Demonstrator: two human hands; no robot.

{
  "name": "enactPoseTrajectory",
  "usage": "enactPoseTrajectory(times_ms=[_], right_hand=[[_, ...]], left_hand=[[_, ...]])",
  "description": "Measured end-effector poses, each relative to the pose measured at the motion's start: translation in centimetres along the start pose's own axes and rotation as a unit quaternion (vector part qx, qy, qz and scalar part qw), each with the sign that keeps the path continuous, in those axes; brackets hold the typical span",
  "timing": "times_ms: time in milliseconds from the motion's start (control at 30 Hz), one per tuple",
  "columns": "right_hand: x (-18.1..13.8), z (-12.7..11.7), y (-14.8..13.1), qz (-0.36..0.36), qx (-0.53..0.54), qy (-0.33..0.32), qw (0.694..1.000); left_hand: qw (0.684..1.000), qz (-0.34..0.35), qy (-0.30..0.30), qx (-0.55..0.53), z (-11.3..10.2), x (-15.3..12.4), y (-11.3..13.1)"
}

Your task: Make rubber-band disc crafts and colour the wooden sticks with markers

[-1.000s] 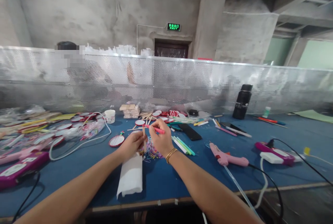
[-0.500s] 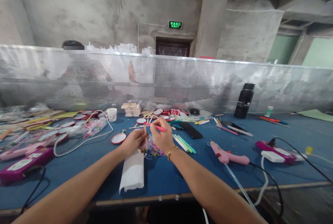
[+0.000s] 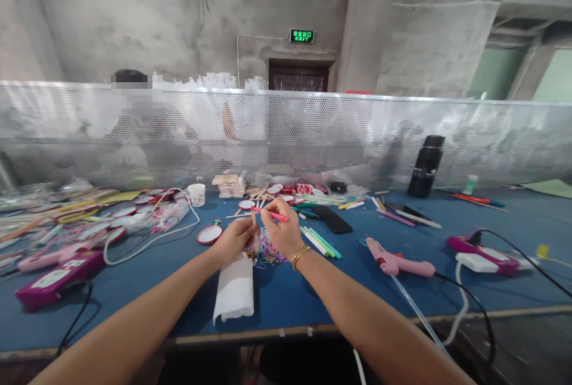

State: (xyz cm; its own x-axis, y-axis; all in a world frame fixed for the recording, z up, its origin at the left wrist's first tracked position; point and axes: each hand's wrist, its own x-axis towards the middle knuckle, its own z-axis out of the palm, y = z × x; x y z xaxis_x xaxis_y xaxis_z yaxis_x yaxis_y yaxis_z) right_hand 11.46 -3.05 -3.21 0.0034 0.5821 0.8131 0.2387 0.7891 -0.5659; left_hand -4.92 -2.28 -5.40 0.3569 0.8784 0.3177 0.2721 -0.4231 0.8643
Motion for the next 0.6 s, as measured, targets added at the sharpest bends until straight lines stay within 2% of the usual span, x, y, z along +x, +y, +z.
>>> enactPoseTrajectory(times_ms=[167, 400, 600], right_hand=[[-0.01, 0.01, 0.24, 0.006, -0.001, 0.018, 1.0], [-0.11, 0.17, 0.17, -0.001, 0.011, 0.0, 1.0], [-0.01, -0.02, 0.1, 0.006, 0.008, 0.014, 1.0]], left_hand=[[1.0, -0.001, 0.005, 0.007, 0.0, -0.11, 0.17], [1.0, -0.003, 0.004, 0.008, -0.09, -0.16, 0.17], [1.0, 0.008, 0.003, 0.005, -0.16, -0.1, -0.02]])
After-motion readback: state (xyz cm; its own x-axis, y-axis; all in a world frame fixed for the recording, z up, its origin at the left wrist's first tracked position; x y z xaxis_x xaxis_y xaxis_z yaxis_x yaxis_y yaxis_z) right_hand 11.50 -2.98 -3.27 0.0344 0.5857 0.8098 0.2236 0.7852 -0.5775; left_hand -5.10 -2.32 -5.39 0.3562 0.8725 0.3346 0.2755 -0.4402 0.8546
